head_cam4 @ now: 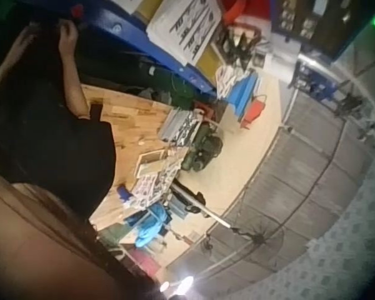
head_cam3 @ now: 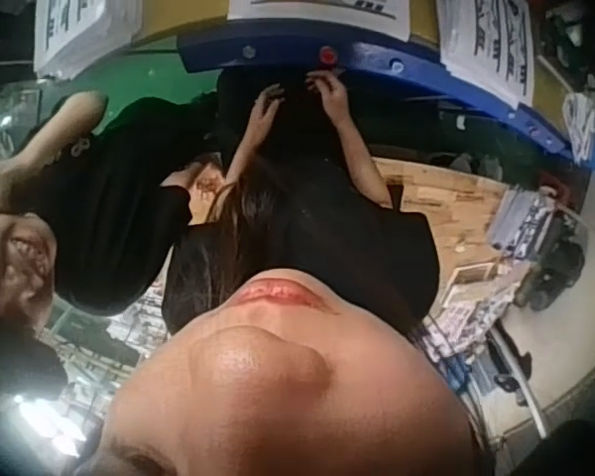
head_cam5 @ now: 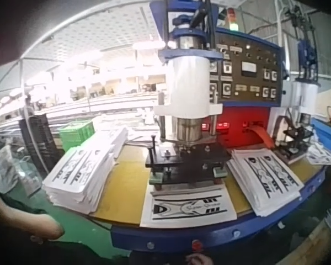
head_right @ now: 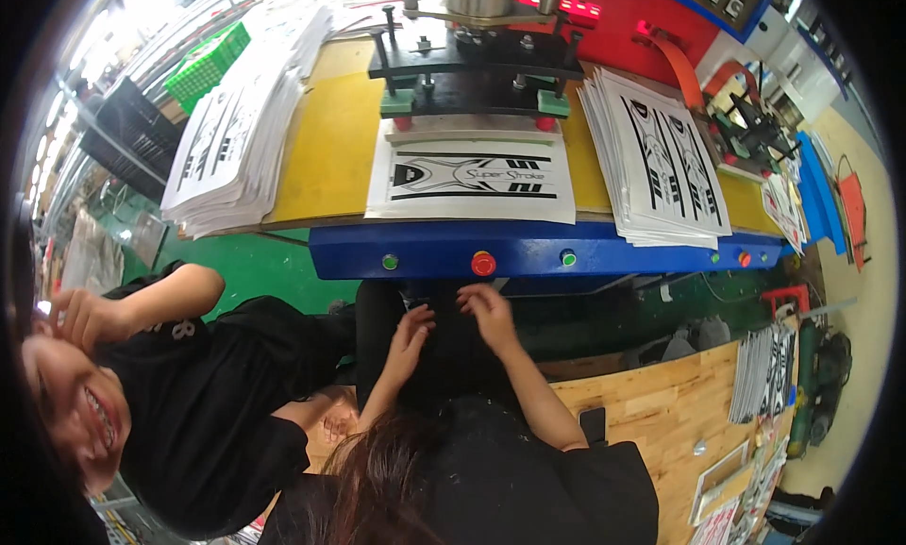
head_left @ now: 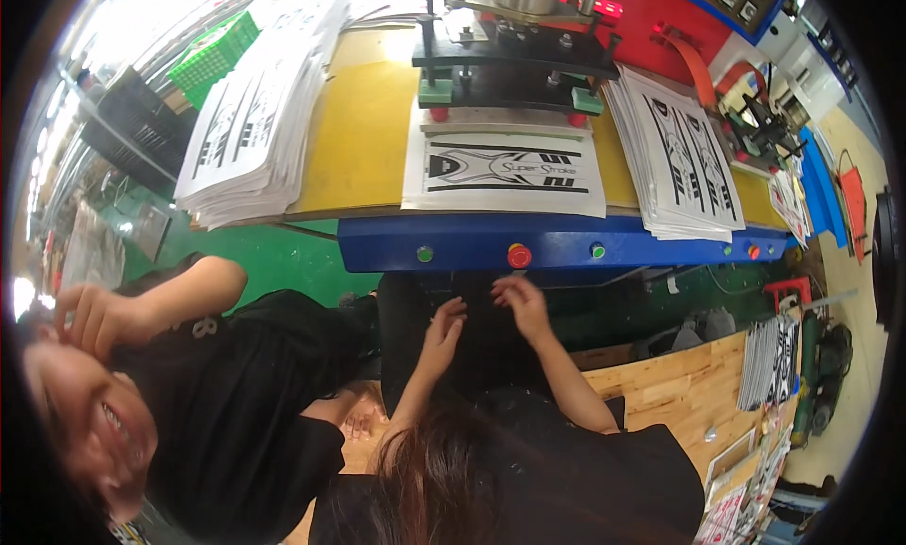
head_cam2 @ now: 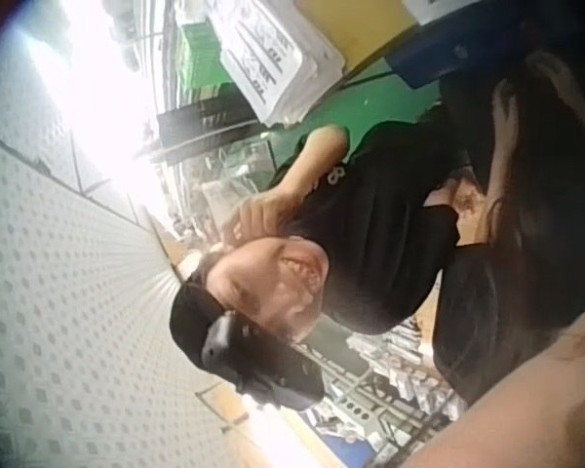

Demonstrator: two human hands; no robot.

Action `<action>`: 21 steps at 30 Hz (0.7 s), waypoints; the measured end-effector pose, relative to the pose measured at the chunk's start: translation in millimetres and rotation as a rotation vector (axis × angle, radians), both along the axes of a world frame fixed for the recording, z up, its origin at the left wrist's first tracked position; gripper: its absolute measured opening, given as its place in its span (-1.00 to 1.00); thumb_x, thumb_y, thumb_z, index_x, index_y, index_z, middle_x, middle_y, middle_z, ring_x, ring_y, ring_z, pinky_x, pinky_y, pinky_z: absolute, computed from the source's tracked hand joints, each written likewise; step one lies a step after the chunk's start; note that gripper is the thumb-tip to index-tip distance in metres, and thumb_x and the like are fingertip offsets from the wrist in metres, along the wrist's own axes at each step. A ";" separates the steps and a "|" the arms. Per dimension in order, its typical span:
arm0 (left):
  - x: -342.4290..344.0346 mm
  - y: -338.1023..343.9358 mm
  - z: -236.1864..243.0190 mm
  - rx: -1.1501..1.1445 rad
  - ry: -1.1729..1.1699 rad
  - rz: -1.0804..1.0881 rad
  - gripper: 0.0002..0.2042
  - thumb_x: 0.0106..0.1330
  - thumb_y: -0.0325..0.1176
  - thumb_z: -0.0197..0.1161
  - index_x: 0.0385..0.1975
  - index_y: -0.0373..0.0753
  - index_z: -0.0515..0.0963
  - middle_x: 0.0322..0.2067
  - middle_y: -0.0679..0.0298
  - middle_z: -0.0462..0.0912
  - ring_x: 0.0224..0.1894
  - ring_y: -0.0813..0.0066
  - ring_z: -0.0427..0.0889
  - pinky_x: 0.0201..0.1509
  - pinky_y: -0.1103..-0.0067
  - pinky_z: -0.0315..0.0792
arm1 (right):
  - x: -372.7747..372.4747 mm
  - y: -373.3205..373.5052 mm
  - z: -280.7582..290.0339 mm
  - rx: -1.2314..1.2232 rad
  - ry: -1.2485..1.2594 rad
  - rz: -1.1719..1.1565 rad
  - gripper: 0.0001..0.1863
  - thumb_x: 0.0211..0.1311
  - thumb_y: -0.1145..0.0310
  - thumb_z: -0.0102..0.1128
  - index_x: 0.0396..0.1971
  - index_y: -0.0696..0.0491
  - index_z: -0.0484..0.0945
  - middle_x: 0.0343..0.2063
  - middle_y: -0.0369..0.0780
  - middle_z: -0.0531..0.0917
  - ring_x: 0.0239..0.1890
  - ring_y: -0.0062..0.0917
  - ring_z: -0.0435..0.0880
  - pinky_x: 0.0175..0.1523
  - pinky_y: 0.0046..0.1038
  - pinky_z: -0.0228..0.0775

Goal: Operating a heat press or similar machine to print or apply designs to sheets of paper or vinyl.

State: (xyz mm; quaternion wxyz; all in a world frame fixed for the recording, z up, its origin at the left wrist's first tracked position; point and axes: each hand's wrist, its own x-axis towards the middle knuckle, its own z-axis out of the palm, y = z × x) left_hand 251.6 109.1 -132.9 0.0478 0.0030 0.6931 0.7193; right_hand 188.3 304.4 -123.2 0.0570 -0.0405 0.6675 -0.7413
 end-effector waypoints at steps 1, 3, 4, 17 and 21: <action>-8.9 -2.7 23.8 -0.050 0.065 0.009 -0.63 0.39 -0.49 0.00 0.19 -0.28 0.35 0.07 0.10 0.52 0.08 0.34 0.54 0.16 0.49 0.37 | -4.6 12.7 19.0 0.039 0.111 -0.161 -0.81 0.33 0.55 -0.02 -0.21 0.16 0.59 -0.32 -0.24 0.64 -0.30 -0.61 0.61 -0.14 -0.55 0.46; -25.9 -14.0 63.0 -0.203 0.231 0.076 -0.72 0.32 -0.59 0.03 0.00 -0.31 0.53 -0.06 0.12 0.61 0.03 0.34 0.57 0.13 0.52 0.39 | -14.4 38.3 54.3 0.159 0.244 -0.365 -0.82 0.30 0.57 -0.02 -0.28 0.18 0.61 -0.39 -0.26 0.65 -0.33 -0.63 0.60 -0.14 -0.59 0.44; -36.2 -17.9 77.5 -0.277 0.288 0.121 -0.74 0.25 -0.63 0.07 -0.10 -0.30 0.57 -0.12 0.12 0.62 0.00 0.26 0.58 0.10 0.48 0.40 | -20.4 53.3 64.8 0.281 0.353 -0.459 -0.83 0.30 0.57 -0.02 -0.29 0.18 0.60 -0.39 -0.26 0.65 -0.34 -0.62 0.59 -0.15 -0.57 0.44; -198.5 -66.7 119.5 -0.980 0.599 0.312 -0.72 0.31 -0.39 0.11 0.00 -0.21 0.54 0.08 0.03 0.51 0.24 -0.03 0.36 0.33 0.22 0.16 | -153.2 109.4 119.0 0.966 0.646 -0.378 -0.54 0.14 0.42 0.16 0.10 0.13 0.46 0.14 -0.02 0.49 0.25 -0.13 0.38 0.28 -0.24 0.23; -227.0 -76.4 113.8 -1.116 0.551 0.277 -0.70 0.32 -0.29 0.13 0.03 -0.11 0.55 0.19 -0.09 0.39 0.31 -0.12 0.25 0.40 0.21 0.09 | -172.3 116.6 108.7 1.210 0.605 -0.379 -0.50 0.17 0.30 0.16 0.12 0.14 0.44 0.19 -0.01 0.45 0.27 -0.11 0.36 0.29 -0.19 0.21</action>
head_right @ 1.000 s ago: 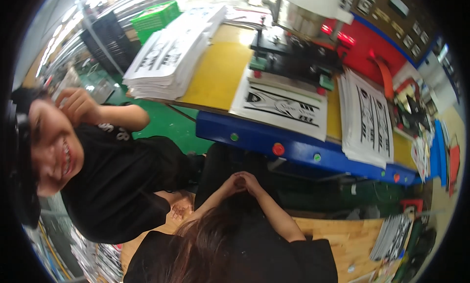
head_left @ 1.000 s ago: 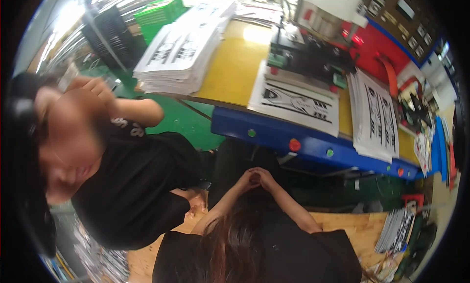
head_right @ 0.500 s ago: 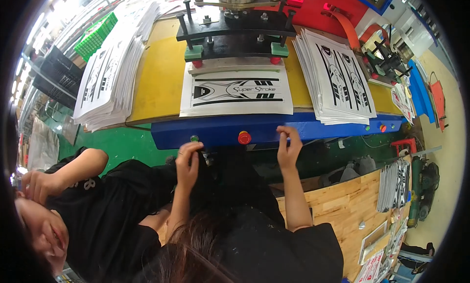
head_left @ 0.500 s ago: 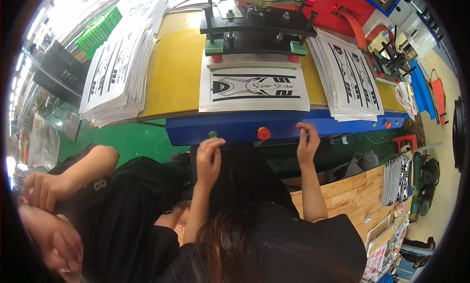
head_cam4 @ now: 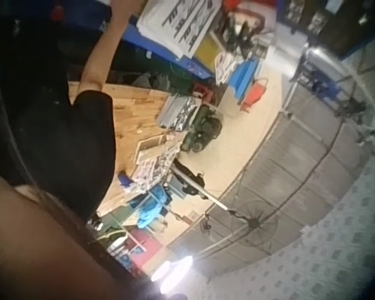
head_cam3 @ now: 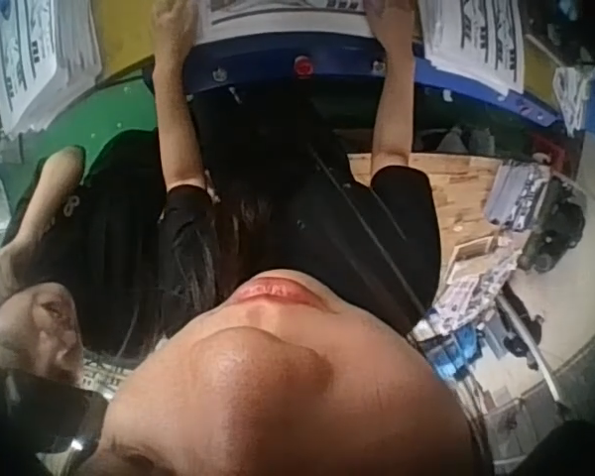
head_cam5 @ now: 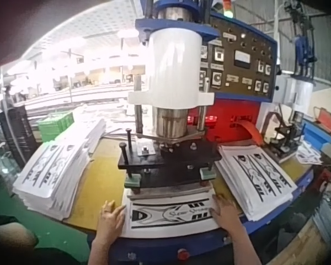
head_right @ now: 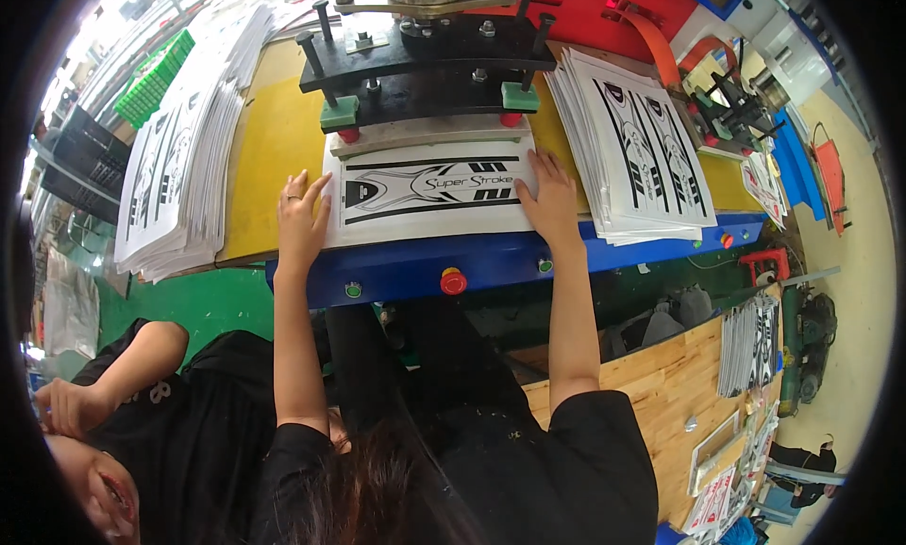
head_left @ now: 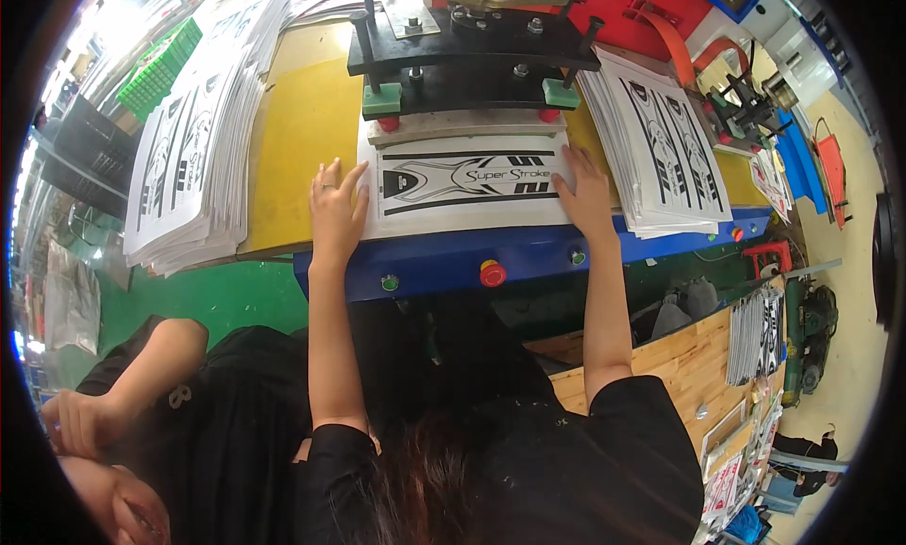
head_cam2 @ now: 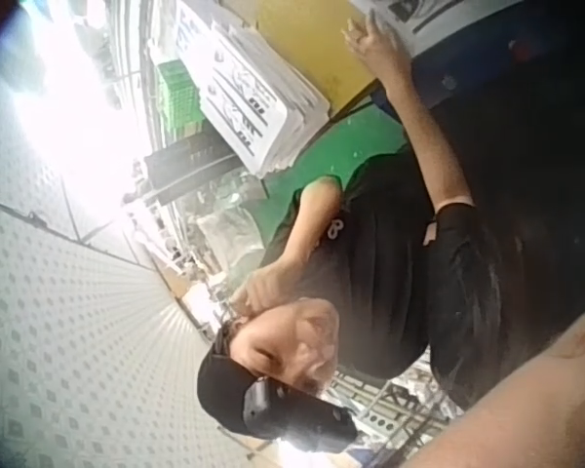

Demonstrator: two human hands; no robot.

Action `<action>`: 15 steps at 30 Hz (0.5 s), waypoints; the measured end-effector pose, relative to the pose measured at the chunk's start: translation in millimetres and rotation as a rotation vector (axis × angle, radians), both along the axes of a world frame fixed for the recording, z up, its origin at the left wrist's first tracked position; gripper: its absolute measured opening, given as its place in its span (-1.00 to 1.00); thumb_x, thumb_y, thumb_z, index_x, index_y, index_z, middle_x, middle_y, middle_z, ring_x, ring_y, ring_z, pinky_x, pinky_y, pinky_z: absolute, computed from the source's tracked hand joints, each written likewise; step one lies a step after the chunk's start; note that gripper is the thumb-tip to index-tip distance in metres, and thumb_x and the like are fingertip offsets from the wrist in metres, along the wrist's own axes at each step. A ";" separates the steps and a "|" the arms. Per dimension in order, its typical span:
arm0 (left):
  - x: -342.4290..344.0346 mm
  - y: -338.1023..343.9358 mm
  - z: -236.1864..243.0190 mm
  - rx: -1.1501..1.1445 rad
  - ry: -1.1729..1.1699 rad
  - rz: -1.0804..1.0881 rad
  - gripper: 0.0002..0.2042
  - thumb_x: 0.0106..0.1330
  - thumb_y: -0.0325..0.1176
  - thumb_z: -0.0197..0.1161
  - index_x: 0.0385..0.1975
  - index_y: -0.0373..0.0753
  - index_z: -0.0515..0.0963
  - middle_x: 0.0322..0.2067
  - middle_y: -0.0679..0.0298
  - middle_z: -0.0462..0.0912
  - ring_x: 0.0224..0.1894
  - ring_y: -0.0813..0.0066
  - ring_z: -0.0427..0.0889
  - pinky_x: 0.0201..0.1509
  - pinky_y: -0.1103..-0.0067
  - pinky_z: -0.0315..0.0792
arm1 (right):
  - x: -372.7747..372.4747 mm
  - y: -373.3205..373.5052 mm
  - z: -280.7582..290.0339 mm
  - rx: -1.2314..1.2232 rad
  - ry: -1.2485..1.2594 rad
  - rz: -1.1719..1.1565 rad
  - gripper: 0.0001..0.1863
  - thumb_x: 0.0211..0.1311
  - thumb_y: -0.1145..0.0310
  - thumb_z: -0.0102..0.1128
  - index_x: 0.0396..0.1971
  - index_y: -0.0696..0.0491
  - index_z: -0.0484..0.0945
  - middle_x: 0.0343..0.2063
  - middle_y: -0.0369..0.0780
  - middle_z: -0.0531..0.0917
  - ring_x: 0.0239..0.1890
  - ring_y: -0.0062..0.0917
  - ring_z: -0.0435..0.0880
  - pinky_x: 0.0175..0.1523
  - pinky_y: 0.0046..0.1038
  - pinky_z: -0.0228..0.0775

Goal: Operating a heat press or similar machine to print or apply designs to sheets of paper or vinyl.

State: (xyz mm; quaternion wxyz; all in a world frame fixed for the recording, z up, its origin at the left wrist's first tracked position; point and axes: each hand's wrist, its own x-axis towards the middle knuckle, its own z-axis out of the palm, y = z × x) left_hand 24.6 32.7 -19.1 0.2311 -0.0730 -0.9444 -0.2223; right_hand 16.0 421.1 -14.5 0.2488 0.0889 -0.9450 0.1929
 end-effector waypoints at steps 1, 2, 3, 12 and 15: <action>-2.6 -1.2 -0.2 -0.059 0.017 -0.007 -0.71 0.32 -0.28 0.14 0.03 -0.09 0.56 0.21 -0.13 0.36 0.32 -0.14 0.23 0.41 0.21 0.07 | 1.5 3.1 -4.3 0.024 -0.011 -0.015 -0.50 0.18 0.25 0.17 0.12 0.14 0.45 0.19 -0.01 0.45 0.28 -0.10 0.35 0.30 -0.17 0.19; -4.0 -1.6 0.9 -0.059 0.015 -0.004 -0.71 0.32 -0.28 0.14 0.03 -0.09 0.56 0.21 -0.13 0.36 0.32 -0.14 0.23 0.41 0.21 0.07 | 3.0 3.6 -4.5 0.047 -0.021 -0.033 -0.49 0.19 0.21 0.17 0.11 0.14 0.47 0.20 -0.01 0.45 0.28 -0.09 0.35 0.31 -0.16 0.18; -4.0 -1.6 2.5 -0.040 -0.015 -0.015 -0.71 0.31 -0.30 0.15 0.02 -0.08 0.57 0.22 -0.14 0.34 0.33 -0.14 0.21 0.41 0.21 0.07 | 2.7 4.6 -3.7 0.047 -0.022 -0.031 -0.49 0.19 0.21 0.17 0.11 0.14 0.47 0.20 -0.01 0.45 0.28 -0.09 0.35 0.31 -0.16 0.18; -3.1 -17.9 -0.2 0.163 -0.128 -0.089 -0.70 0.27 -0.36 0.16 0.00 -0.12 0.56 0.26 -0.15 0.30 0.36 -0.14 0.17 0.43 0.22 0.05 | 31.8 -0.2 17.1 0.051 -0.157 0.000 -0.51 0.19 0.18 0.18 0.09 0.09 0.52 0.18 0.00 0.46 0.31 -0.05 0.28 0.36 -0.12 0.07; -1.0 -9.3 9.9 0.177 -0.110 -0.103 -0.72 0.28 -0.35 0.15 -0.02 -0.14 0.56 0.26 -0.12 0.30 0.37 -0.13 0.16 0.43 0.21 0.03 | 27.6 5.1 16.3 0.127 -0.110 0.005 -0.52 0.20 0.18 0.18 0.09 0.07 0.51 0.23 0.00 0.40 0.32 -0.04 0.26 0.37 -0.12 0.04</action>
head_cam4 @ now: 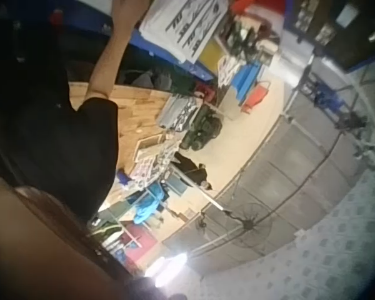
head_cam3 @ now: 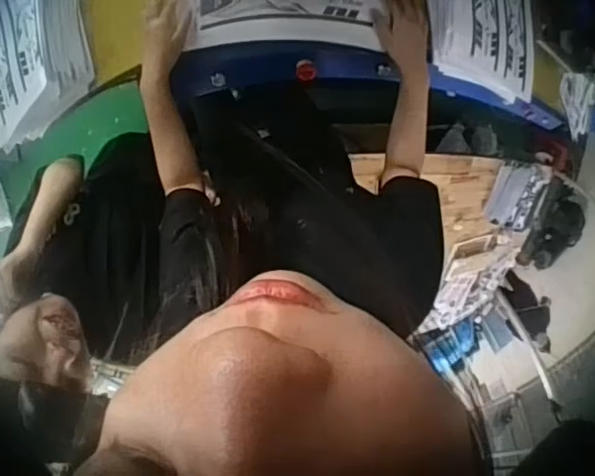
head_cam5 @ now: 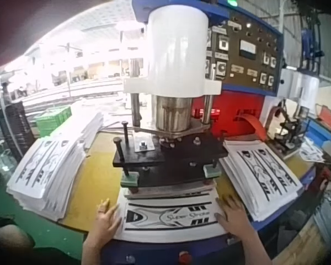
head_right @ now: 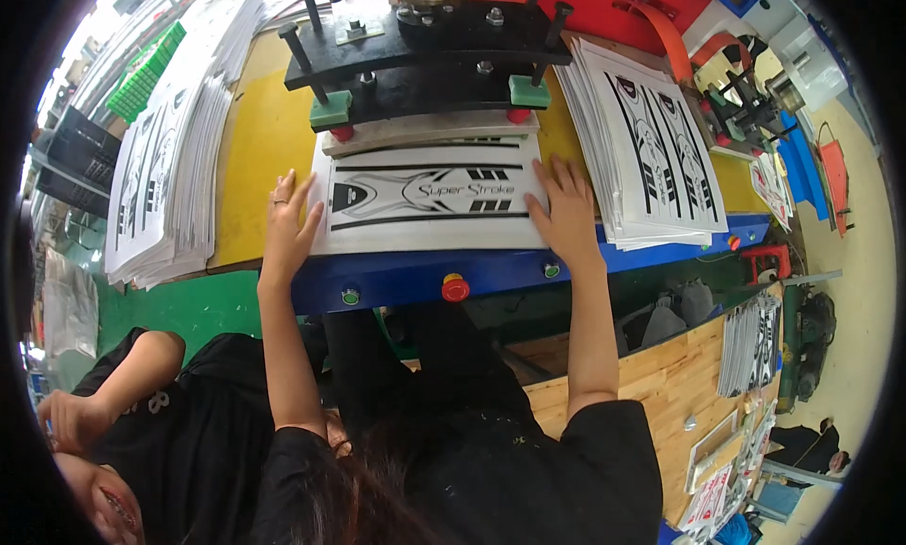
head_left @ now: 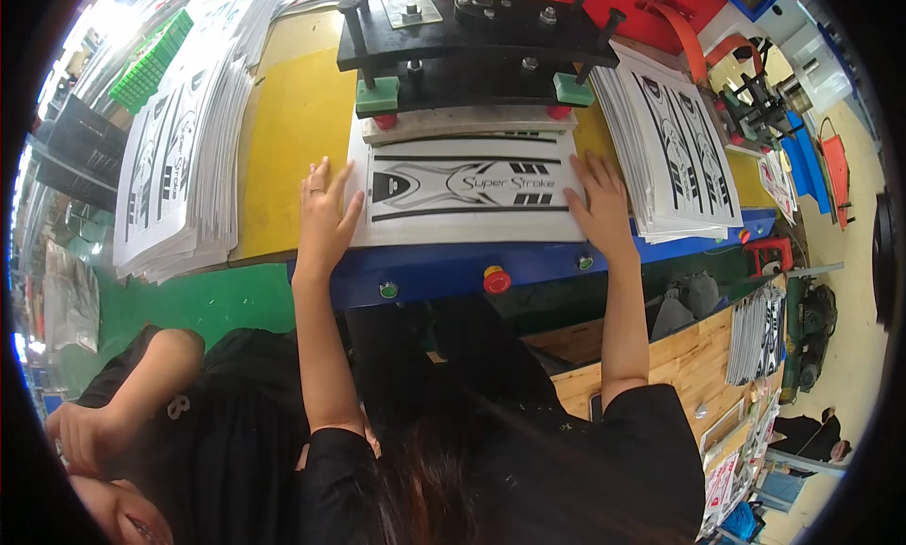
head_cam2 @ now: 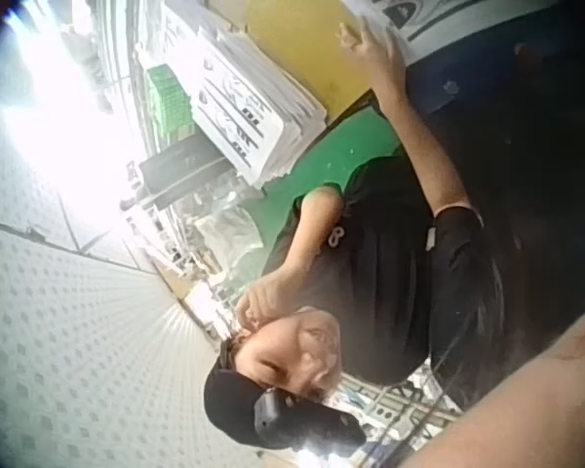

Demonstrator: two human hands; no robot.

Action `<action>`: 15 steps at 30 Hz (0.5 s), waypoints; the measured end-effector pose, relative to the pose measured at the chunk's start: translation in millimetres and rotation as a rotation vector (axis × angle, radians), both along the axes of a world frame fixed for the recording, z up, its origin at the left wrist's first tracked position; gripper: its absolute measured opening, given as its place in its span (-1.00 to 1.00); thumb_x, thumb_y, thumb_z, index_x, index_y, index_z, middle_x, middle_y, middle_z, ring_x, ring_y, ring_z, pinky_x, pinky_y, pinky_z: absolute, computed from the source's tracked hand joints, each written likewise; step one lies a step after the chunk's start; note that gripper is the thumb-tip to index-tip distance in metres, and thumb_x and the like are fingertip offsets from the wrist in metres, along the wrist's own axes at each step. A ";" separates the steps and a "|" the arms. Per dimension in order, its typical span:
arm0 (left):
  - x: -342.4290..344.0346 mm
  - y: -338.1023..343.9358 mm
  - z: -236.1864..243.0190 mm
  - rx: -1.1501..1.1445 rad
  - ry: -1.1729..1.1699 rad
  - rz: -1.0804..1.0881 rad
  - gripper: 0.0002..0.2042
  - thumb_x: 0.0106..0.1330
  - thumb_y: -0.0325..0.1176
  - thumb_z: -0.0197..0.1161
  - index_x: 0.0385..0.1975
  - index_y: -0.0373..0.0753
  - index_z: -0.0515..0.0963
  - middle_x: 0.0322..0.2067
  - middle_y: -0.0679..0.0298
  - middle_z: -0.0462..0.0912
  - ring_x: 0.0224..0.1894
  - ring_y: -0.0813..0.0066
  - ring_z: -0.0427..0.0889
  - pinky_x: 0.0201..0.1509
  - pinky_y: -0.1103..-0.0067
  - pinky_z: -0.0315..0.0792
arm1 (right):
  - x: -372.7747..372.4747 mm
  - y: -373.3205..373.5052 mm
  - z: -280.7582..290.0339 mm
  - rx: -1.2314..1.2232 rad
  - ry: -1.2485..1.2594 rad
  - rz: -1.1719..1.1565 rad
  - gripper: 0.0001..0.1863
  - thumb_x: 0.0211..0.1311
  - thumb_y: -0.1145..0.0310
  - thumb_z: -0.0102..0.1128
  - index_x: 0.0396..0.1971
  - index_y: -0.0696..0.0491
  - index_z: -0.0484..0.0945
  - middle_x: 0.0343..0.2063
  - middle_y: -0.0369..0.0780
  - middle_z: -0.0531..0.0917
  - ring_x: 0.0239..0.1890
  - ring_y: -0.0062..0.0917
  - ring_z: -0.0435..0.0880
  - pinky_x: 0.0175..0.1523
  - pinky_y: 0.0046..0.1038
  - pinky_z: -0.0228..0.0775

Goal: Operating a heat press or similar machine to print or apply designs to sheets of paper or vinyl.

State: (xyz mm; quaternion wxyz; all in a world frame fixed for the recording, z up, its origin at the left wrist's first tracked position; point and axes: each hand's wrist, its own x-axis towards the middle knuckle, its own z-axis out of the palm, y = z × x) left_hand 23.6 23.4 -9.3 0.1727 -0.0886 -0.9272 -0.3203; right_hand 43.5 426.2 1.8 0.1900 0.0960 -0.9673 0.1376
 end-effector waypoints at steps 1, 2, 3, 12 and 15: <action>0.6 2.9 2.6 0.015 0.025 -0.007 -0.73 0.29 -0.35 0.14 -0.03 -0.15 0.56 0.27 -0.09 0.31 0.37 -0.12 0.16 0.44 0.20 0.02 | -3.5 -1.2 0.0 -0.095 -0.003 -0.027 -0.53 0.21 0.19 0.18 0.10 0.06 0.51 0.25 0.01 0.36 0.33 -0.04 0.24 0.38 -0.13 0.02; 4.9 0.0 5.0 0.009 0.023 -0.012 -0.73 0.29 -0.35 0.14 -0.03 -0.15 0.56 0.27 -0.09 0.31 0.37 -0.12 0.16 0.44 0.20 0.02 | -6.2 -2.8 0.8 -0.196 0.001 -0.051 -0.54 0.22 0.20 0.17 0.10 0.05 0.51 0.27 0.01 0.33 0.33 -0.04 0.23 0.39 -0.13 0.00; 11.6 -6.5 3.6 0.062 0.043 -0.034 -0.74 0.29 -0.34 0.13 -0.04 -0.14 0.57 0.27 -0.05 0.31 0.38 -0.12 0.15 0.45 0.19 -0.01 | -5.1 -0.6 1.3 -0.199 0.003 -0.055 -0.54 0.22 0.20 0.17 0.10 0.05 0.51 0.27 0.01 0.33 0.33 -0.04 0.23 0.39 -0.13 0.00; 12.6 0.8 8.2 -0.223 0.005 -0.037 -0.70 0.34 -0.30 0.10 0.05 -0.04 0.56 0.34 -0.03 0.20 0.44 -0.12 -0.02 0.50 0.16 -0.20 | -8.7 6.0 -5.9 -0.078 -0.003 -0.056 -0.50 0.20 0.20 0.19 0.14 0.01 0.48 0.23 0.31 0.24 0.32 0.13 0.22 0.40 -0.13 0.05; -5.2 -3.0 1.6 -0.287 -0.016 -0.014 -0.66 0.38 -0.25 0.07 0.14 0.00 0.52 0.35 -0.05 0.18 0.44 -0.11 -0.02 0.49 0.17 -0.19 | -36.2 5.6 -15.2 -0.101 -0.037 -0.067 -0.51 0.23 0.22 0.13 0.18 -0.02 0.46 0.25 0.30 0.21 0.33 0.12 0.21 0.41 -0.15 0.03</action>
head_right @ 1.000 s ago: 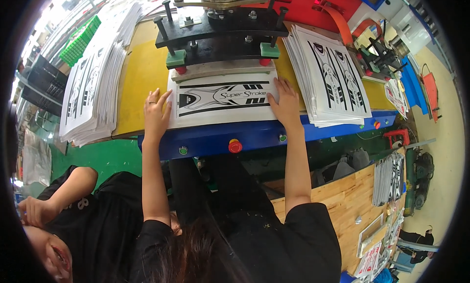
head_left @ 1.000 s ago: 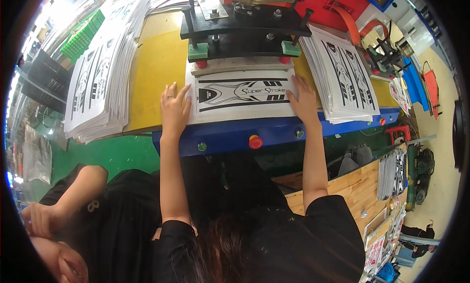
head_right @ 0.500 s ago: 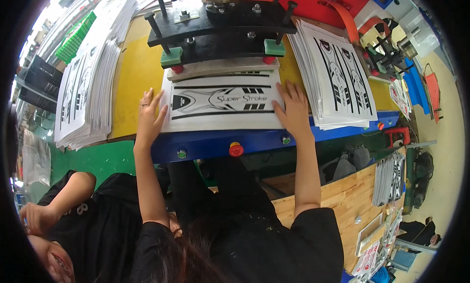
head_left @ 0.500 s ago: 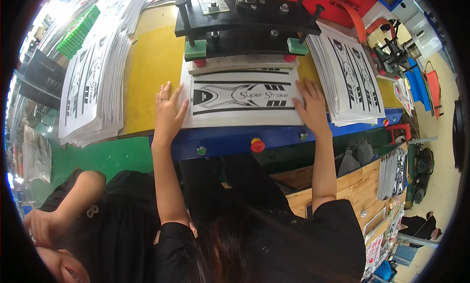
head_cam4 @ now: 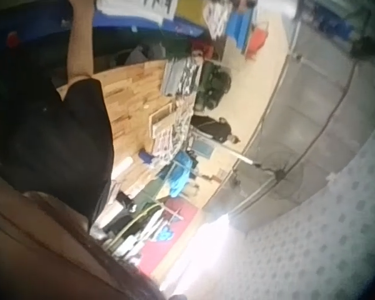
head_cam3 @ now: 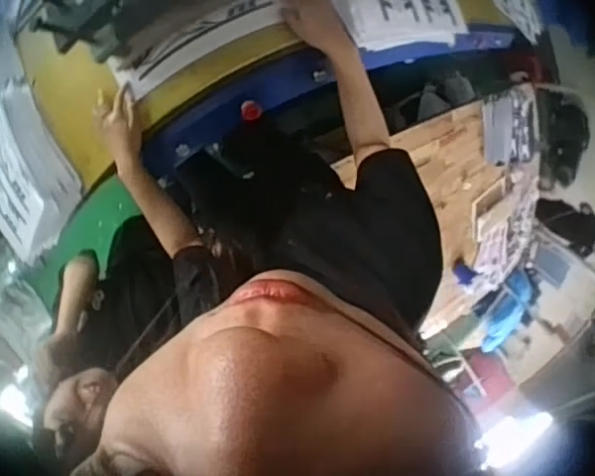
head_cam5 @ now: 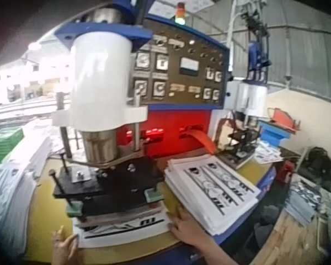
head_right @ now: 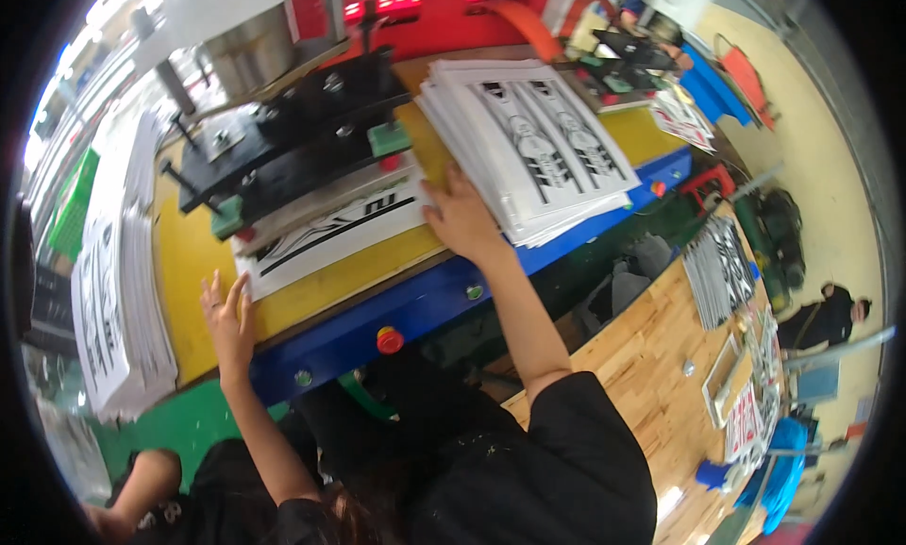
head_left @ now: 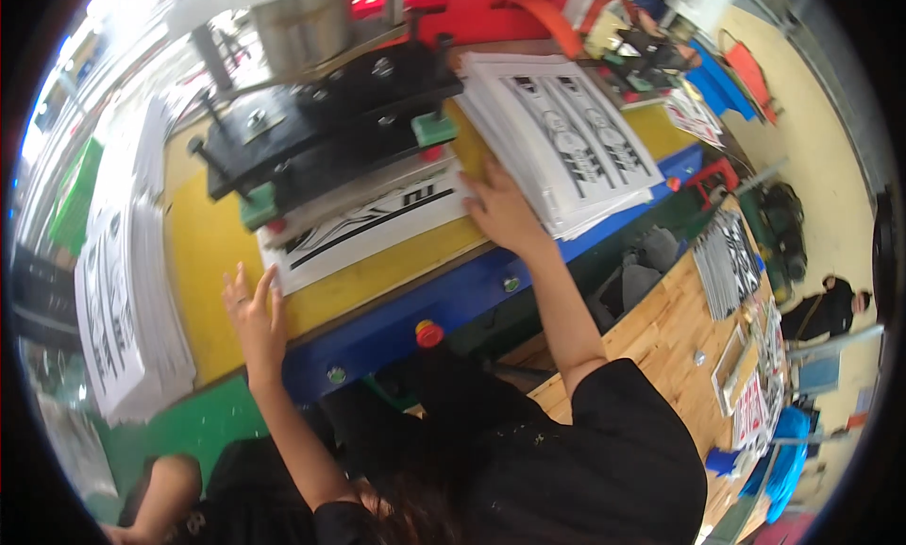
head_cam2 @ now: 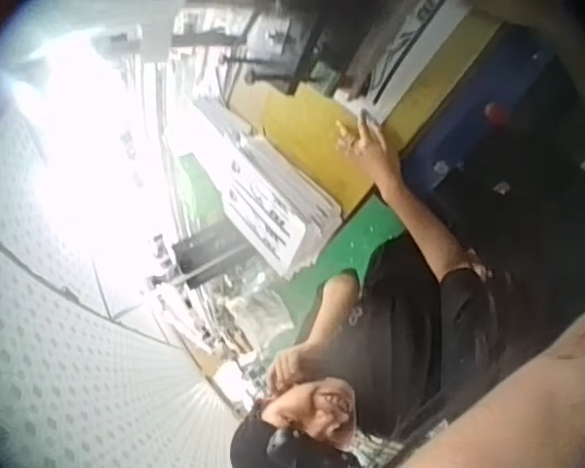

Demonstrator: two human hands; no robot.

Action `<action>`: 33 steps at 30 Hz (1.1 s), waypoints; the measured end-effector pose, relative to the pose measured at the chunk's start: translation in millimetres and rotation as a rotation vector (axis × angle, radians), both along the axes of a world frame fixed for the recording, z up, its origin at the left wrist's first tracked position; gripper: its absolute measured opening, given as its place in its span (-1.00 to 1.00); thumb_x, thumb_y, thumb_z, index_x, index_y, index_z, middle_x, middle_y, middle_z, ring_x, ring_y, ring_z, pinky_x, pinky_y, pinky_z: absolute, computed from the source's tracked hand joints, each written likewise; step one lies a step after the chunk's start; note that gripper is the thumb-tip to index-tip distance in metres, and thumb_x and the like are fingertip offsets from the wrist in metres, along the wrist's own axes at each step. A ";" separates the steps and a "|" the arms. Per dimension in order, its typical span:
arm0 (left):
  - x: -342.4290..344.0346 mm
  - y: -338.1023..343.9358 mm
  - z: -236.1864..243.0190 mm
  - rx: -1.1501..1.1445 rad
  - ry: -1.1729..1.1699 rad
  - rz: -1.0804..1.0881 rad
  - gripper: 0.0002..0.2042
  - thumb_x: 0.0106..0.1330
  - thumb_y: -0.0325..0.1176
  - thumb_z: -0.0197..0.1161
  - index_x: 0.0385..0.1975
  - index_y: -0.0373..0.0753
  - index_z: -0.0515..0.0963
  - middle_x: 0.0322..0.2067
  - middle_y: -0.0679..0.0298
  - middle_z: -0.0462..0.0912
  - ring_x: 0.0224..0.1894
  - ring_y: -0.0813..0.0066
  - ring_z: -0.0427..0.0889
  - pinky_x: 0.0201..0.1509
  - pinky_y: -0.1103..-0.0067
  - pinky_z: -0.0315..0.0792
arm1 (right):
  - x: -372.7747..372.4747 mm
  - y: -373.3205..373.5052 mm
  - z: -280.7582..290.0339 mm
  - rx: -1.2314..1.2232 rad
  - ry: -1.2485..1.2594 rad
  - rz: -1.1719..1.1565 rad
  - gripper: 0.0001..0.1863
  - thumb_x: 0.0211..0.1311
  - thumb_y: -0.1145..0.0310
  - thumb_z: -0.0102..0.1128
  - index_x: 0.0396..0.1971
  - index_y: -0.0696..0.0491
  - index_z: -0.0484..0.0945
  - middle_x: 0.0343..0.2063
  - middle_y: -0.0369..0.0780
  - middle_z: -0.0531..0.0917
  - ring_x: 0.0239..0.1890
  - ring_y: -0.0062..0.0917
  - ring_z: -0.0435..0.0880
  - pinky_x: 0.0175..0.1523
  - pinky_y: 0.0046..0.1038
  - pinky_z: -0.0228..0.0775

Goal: Operating a heat press or similar machine to print or apply designs to sheets of paper or vinyl.

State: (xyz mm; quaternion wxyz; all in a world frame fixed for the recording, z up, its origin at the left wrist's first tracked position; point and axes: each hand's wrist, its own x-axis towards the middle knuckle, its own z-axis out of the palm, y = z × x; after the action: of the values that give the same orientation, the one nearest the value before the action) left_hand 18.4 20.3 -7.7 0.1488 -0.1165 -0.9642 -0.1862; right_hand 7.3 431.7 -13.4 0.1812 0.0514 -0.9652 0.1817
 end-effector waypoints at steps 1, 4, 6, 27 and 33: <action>-4.4 1.2 1.1 -0.028 -0.017 0.032 -0.65 0.40 -0.23 0.05 0.15 -0.03 0.51 0.35 -0.06 0.18 0.44 -0.10 0.00 0.49 0.19 -0.17 | -4.7 1.1 -1.2 0.010 0.014 -0.032 -0.51 0.23 0.22 0.13 0.18 -0.02 0.46 0.25 0.30 0.21 0.33 0.12 0.21 0.41 -0.15 0.03; -12.1 6.4 -6.5 0.008 -0.002 0.050 -0.64 0.42 -0.19 0.02 0.16 -0.08 0.50 0.34 -0.07 0.19 0.43 -0.08 0.03 0.47 0.21 -0.12 | -14.0 5.5 3.8 -0.017 0.016 -0.034 -0.53 0.23 0.25 0.12 0.16 -0.01 0.48 0.24 0.23 0.27 0.31 0.08 0.25 0.39 -0.15 0.06; -10.7 13.8 -6.1 0.203 0.045 0.045 -0.66 0.41 -0.21 0.05 0.10 -0.16 0.54 0.31 -0.04 0.26 0.42 -0.06 0.09 0.44 0.20 -0.04 | -10.0 8.3 10.7 -0.261 0.051 -0.042 -0.62 0.22 0.29 0.12 0.04 0.02 0.52 0.21 0.15 0.35 0.28 0.04 0.30 0.36 -0.17 0.11; -10.1 8.6 -17.8 0.267 0.262 0.067 -0.83 0.18 -0.29 0.25 -0.28 0.00 0.75 0.07 0.02 0.55 0.26 0.00 0.36 0.36 0.25 0.19 | -21.2 31.4 -9.8 -0.119 0.080 0.150 -0.66 0.30 0.45 0.04 0.06 0.07 0.56 0.15 -0.03 0.51 0.27 -0.10 0.38 0.37 -0.23 0.15; -1.9 8.4 -17.5 0.244 0.219 0.099 -0.79 0.21 -0.23 0.22 -0.20 0.06 0.72 0.09 0.01 0.54 0.28 0.00 0.34 0.36 0.24 0.19 | -23.9 28.9 -3.3 -0.071 0.042 0.094 -0.67 0.34 0.40 -0.01 0.03 0.09 0.59 0.17 0.00 0.50 0.28 -0.09 0.37 0.36 -0.22 0.14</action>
State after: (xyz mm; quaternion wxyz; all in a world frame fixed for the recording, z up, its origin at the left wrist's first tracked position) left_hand 16.4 28.8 -25.2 0.2752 -0.0695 -0.9170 -0.2804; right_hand -16.6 460.6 -16.6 0.1945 0.0942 -0.9506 0.2228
